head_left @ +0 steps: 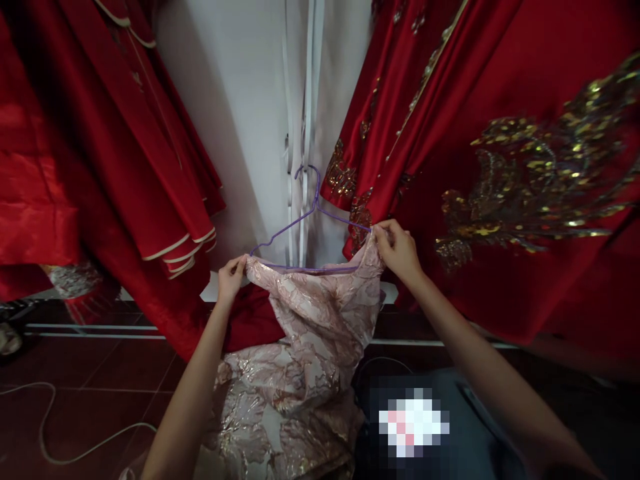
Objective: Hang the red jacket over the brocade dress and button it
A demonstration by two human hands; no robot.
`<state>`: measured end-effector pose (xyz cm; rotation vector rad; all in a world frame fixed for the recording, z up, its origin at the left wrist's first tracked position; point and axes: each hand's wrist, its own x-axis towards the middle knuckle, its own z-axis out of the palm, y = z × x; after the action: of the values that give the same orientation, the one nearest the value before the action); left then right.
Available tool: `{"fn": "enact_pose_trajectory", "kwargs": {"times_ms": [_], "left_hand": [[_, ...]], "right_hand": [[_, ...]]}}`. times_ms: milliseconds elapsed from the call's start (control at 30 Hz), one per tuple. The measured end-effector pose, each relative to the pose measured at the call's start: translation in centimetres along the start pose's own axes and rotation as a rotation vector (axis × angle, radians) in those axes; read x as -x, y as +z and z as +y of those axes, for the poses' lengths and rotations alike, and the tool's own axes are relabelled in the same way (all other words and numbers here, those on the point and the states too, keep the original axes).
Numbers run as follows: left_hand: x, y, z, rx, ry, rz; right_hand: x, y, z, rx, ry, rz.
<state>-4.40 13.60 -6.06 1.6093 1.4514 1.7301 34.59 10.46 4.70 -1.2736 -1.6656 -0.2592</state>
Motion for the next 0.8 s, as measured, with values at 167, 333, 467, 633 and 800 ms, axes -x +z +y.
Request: {"fn": "enact_pose_trajectory", "kwargs": {"times_ms": [167, 333, 467, 633, 800], "left_hand": [[-1.9, 1.4, 4.3, -0.011, 0.175, -0.102], [-2.2, 1.2, 4.4, 0.138, 0.113, -0.304], [-0.8, -1.6, 0.2, 0.075, -0.140, -0.349], [-0.1, -4.8, -1.7, -0.147, -0.342, -0.677], [-3.4, -3.8, 2.7, -0.253, -0.144, -0.397]], "right_hand": [[0.3, 0.6, 0.1, -0.069, 0.030, -0.023], [0.1, 0.8, 0.4, -0.114, 0.054, -0.030], [0.0, 0.7, 0.5, -0.138, 0.058, -0.060], [0.0, 0.7, 0.3, -0.127, 0.079, -0.073], [-0.1, 0.8, 0.1, -0.083, 0.085, -0.048]]}}
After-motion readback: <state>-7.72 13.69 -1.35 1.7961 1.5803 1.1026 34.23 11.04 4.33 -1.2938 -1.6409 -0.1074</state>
